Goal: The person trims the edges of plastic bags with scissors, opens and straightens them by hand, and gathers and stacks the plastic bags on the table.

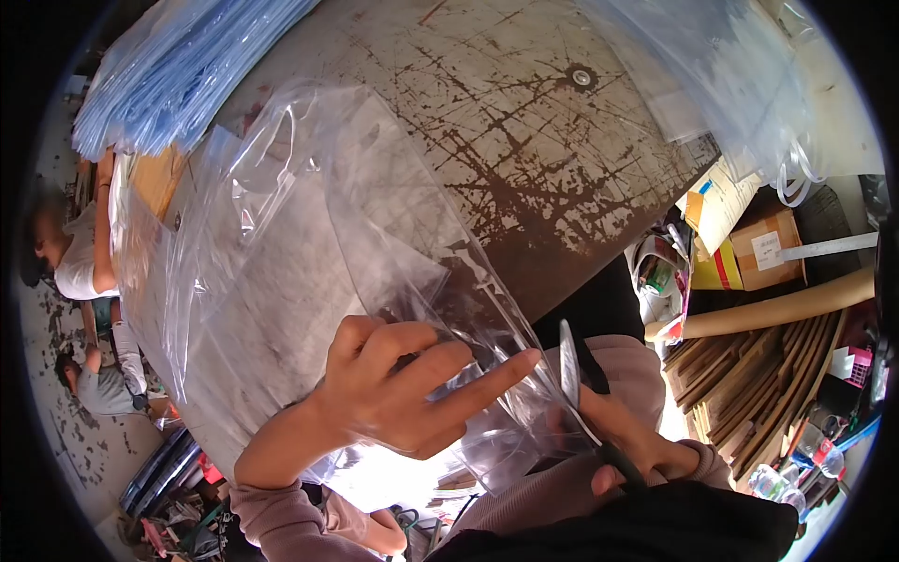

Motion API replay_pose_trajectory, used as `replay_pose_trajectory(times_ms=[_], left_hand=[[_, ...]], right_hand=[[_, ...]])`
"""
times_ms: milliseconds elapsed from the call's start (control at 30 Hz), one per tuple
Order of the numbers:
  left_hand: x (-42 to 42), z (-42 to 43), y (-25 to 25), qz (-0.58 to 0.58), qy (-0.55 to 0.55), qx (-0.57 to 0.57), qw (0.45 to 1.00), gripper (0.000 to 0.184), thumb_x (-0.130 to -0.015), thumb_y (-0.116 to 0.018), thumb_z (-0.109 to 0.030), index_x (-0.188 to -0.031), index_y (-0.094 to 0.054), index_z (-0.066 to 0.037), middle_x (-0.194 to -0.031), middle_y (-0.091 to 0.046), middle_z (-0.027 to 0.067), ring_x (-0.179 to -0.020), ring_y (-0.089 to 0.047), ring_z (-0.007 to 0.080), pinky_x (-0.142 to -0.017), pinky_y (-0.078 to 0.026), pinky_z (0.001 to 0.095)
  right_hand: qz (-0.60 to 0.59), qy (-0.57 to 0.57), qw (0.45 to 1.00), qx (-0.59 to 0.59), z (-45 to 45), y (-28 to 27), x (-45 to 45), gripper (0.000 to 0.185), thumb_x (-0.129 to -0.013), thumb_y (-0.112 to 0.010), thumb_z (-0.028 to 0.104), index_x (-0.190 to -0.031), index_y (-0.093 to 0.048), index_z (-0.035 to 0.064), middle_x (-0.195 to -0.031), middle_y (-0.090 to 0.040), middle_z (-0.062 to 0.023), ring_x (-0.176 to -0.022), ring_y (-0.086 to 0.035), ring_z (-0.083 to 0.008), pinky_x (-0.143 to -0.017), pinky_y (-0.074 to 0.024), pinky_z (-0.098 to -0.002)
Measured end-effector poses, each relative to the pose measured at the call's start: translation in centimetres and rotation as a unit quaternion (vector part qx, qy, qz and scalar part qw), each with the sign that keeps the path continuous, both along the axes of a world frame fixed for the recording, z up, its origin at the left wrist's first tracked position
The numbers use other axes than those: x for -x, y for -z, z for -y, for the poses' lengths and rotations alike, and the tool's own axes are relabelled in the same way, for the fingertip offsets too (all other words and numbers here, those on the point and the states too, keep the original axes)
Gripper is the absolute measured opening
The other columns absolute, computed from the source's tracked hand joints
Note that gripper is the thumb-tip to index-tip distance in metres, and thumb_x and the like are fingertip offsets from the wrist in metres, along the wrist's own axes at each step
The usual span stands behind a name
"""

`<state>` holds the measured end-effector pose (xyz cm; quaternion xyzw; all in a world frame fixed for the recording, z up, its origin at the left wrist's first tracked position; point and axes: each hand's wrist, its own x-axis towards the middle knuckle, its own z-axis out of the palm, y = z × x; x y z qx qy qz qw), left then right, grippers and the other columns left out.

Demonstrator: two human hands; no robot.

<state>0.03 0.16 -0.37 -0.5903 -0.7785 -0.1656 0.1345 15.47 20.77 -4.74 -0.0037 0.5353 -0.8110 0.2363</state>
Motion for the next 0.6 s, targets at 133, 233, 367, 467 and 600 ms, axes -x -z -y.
replay_pose_trajectory(times_ms=[133,233,367,467,600], left_hand=[[-0.1,-0.1,0.0,0.007,-0.004,0.004,1.0,0.057,-0.052,-0.055,-0.026,-0.106,-0.071,-0.024,-0.073,-0.04,-0.0068,-0.075,-0.042,0.0119,-0.064,-0.026,0.0297],[-0.1,0.0,0.1,0.0,-0.003,0.008,1.0,0.057,-0.052,-0.052,-0.025,-0.105,-0.071,-0.026,-0.074,-0.04,-0.0054,-0.074,-0.04,0.0142,-0.064,-0.027,0.0306],[-0.1,0.0,0.1,-0.01,0.005,0.02,1.0,0.059,-0.051,-0.049,-0.025,-0.106,-0.071,-0.028,-0.074,-0.04,-0.0042,-0.072,-0.037,0.0161,-0.065,-0.027,0.0314],[0.0,0.0,0.3,-0.012,0.01,0.007,1.0,0.061,-0.049,-0.049,-0.025,-0.106,-0.071,-0.028,-0.072,-0.039,-0.0045,-0.07,-0.037,0.0154,-0.064,-0.025,0.0313],[-0.2,0.1,0.4,-0.004,0.004,-0.004,1.0,0.062,-0.048,-0.049,-0.025,-0.106,-0.071,-0.028,-0.071,-0.038,-0.0049,-0.069,-0.038,0.0149,-0.063,-0.025,0.0315]], right_hand=[[-0.031,0.008,0.999,0.004,0.3,0.8,0.2,0.073,-0.073,-0.073,0.051,-0.113,-0.042,-0.0018,-0.084,-0.056,-0.0124,-0.074,-0.055,-0.0213,-0.066,-0.0401,-0.0312],[-0.036,0.013,0.999,-0.003,0.3,0.9,0.5,0.071,-0.072,-0.074,0.048,-0.112,-0.042,-0.002,-0.083,-0.055,-0.0125,-0.074,-0.055,-0.0212,-0.066,-0.0402,-0.0315],[-0.047,0.019,0.998,-0.021,0.5,0.5,1.0,0.071,-0.072,-0.075,0.046,-0.112,-0.042,-0.0022,-0.085,-0.056,-0.0128,-0.075,-0.055,-0.0214,-0.066,-0.0406,-0.0315],[-0.048,0.028,0.998,-0.04,0.6,0.1,1.3,0.072,-0.072,-0.075,0.045,-0.113,-0.04,-0.003,-0.088,-0.056,-0.0134,-0.078,-0.056,-0.0221,-0.068,-0.0418,-0.0311],[-0.065,0.036,0.996,-0.044,0.9,-0.1,1.3,0.072,-0.071,-0.076,0.044,-0.113,-0.04,-0.0036,-0.091,-0.056,-0.0144,-0.08,-0.057,-0.0231,-0.071,-0.0426,-0.0312]])
